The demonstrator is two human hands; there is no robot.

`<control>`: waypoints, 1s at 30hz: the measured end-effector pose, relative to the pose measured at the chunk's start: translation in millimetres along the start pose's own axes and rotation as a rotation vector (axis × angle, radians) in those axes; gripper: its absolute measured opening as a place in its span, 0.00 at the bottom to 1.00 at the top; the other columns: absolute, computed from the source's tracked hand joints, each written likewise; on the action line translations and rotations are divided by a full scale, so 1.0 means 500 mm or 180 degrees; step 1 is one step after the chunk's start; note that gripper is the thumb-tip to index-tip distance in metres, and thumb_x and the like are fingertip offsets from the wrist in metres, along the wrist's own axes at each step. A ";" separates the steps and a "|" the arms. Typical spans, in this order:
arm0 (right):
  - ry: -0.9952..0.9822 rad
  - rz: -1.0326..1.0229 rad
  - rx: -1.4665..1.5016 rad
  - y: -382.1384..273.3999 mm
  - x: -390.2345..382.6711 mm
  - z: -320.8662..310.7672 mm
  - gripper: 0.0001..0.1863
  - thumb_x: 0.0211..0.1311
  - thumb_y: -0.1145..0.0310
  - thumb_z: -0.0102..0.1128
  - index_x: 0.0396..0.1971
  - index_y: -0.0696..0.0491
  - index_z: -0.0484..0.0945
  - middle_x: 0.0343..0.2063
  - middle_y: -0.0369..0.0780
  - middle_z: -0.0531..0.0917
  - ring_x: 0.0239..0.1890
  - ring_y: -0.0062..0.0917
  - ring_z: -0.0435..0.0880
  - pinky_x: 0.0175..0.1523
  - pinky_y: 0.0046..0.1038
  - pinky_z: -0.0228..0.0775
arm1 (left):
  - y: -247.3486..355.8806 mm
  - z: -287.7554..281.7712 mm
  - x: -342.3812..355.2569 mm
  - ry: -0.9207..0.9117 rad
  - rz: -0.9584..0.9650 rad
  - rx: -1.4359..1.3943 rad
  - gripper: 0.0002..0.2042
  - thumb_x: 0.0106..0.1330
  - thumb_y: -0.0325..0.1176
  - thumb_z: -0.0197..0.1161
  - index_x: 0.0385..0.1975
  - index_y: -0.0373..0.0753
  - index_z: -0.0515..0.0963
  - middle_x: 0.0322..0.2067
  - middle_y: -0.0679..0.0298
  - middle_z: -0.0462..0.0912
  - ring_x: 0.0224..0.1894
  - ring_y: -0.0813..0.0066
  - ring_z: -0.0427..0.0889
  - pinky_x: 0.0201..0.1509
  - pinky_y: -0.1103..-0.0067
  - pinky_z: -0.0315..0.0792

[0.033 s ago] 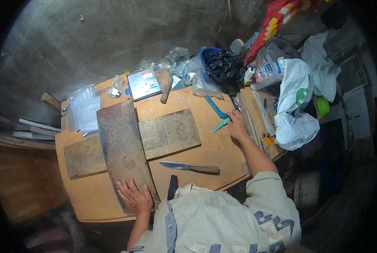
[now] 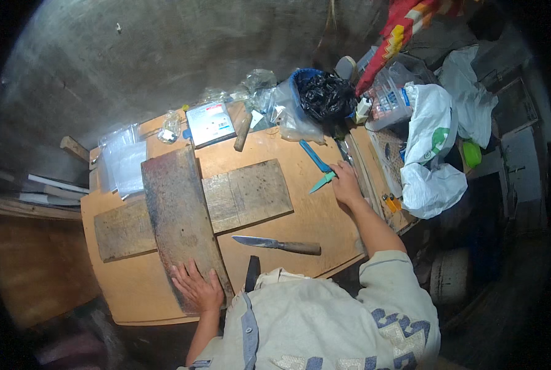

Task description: The person uses a knife to cut a small piece of wood on a wooden board, then moves the cut piece aside. They later pick up a larger wooden board and place it on a shelf among other boards.

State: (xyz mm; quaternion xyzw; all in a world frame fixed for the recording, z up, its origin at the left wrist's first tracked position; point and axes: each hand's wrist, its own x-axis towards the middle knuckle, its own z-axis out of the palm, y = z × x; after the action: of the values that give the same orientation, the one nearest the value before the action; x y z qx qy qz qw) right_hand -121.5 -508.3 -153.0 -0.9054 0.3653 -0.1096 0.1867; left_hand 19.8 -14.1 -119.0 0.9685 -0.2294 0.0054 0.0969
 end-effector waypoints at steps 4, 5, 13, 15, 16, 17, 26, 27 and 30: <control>-0.0130 0.0064 -0.0166 0.002 -0.006 -0.003 0.25 0.57 0.80 0.58 0.57 0.54 0.77 0.61 0.51 0.72 0.67 0.46 0.65 0.73 0.43 0.57 | 0.006 0.003 0.009 -0.0072 -0.0059 -0.0002 0.35 0.66 0.44 0.61 0.71 0.39 0.58 0.71 0.44 0.55 0.77 0.45 0.43 0.78 0.50 0.36; -0.0113 0.0076 -0.0141 0.003 -0.003 -0.006 0.24 0.57 0.79 0.59 0.57 0.54 0.77 0.61 0.51 0.72 0.67 0.46 0.65 0.72 0.43 0.57 | 0.009 0.004 0.014 -0.0098 -0.0093 0.0000 0.35 0.66 0.44 0.61 0.71 0.39 0.58 0.71 0.44 0.55 0.77 0.45 0.42 0.78 0.50 0.36; 0.0196 -0.0244 -0.0048 0.006 -0.023 -0.005 0.15 0.53 0.76 0.67 0.43 0.53 0.81 0.46 0.44 0.79 0.55 0.42 0.73 0.63 0.43 0.63 | 0.014 -0.004 0.015 -0.0151 -0.0126 -0.0063 0.35 0.67 0.44 0.61 0.71 0.40 0.58 0.71 0.45 0.54 0.77 0.46 0.42 0.78 0.51 0.35; 0.0140 -0.0295 -0.0182 0.001 -0.030 -0.014 0.15 0.53 0.74 0.68 0.42 0.53 0.80 0.44 0.44 0.79 0.54 0.41 0.74 0.62 0.42 0.63 | 0.011 0.001 0.014 -0.0119 -0.0115 -0.0057 0.35 0.67 0.44 0.61 0.72 0.40 0.58 0.71 0.45 0.54 0.77 0.46 0.42 0.78 0.51 0.35; 0.0111 -0.0322 -0.0250 -0.005 -0.034 -0.021 0.14 0.53 0.74 0.69 0.41 0.52 0.80 0.43 0.43 0.79 0.54 0.41 0.74 0.61 0.42 0.63 | 0.009 0.005 0.013 -0.0075 -0.0099 -0.0063 0.35 0.67 0.44 0.61 0.72 0.40 0.58 0.71 0.45 0.54 0.77 0.46 0.42 0.78 0.51 0.35; 0.0026 -0.0420 -0.0304 -0.012 -0.038 -0.026 0.15 0.54 0.73 0.69 0.42 0.53 0.79 0.43 0.44 0.79 0.53 0.42 0.75 0.60 0.42 0.64 | 0.006 0.008 0.012 -0.0031 -0.0084 -0.0068 0.35 0.67 0.44 0.61 0.72 0.40 0.58 0.71 0.45 0.54 0.77 0.46 0.42 0.78 0.51 0.35; 0.0002 0.0016 -0.0045 -0.066 -0.019 0.000 0.15 0.66 0.68 0.61 0.49 0.53 0.70 0.45 0.48 0.76 0.51 0.47 0.76 0.54 0.47 0.68 | 0.013 0.001 0.013 -0.0138 -0.0162 -0.0130 0.35 0.67 0.46 0.60 0.72 0.40 0.58 0.71 0.45 0.54 0.78 0.47 0.41 0.78 0.51 0.35; 0.0044 0.0082 -0.0130 -0.076 -0.003 0.003 0.16 0.65 0.67 0.61 0.50 0.53 0.70 0.46 0.48 0.76 0.51 0.47 0.76 0.53 0.47 0.68 | 0.012 -0.001 0.013 -0.0134 -0.0156 -0.0118 0.35 0.67 0.46 0.60 0.71 0.40 0.58 0.71 0.45 0.54 0.78 0.47 0.41 0.78 0.51 0.35; 0.0224 0.0269 -0.0344 -0.098 0.038 0.014 0.19 0.64 0.64 0.64 0.51 0.53 0.71 0.47 0.47 0.76 0.53 0.45 0.77 0.52 0.47 0.71 | 0.011 -0.002 0.014 -0.0113 -0.0140 -0.0103 0.35 0.67 0.46 0.60 0.71 0.40 0.59 0.71 0.45 0.54 0.78 0.47 0.41 0.78 0.51 0.35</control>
State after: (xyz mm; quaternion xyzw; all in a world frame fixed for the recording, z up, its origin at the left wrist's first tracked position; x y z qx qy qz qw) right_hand -75.1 -487.1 -137.6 -0.8935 0.4149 -0.1135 0.1291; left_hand 23.5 -21.5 -116.6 0.9715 -0.2098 -0.0177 0.1085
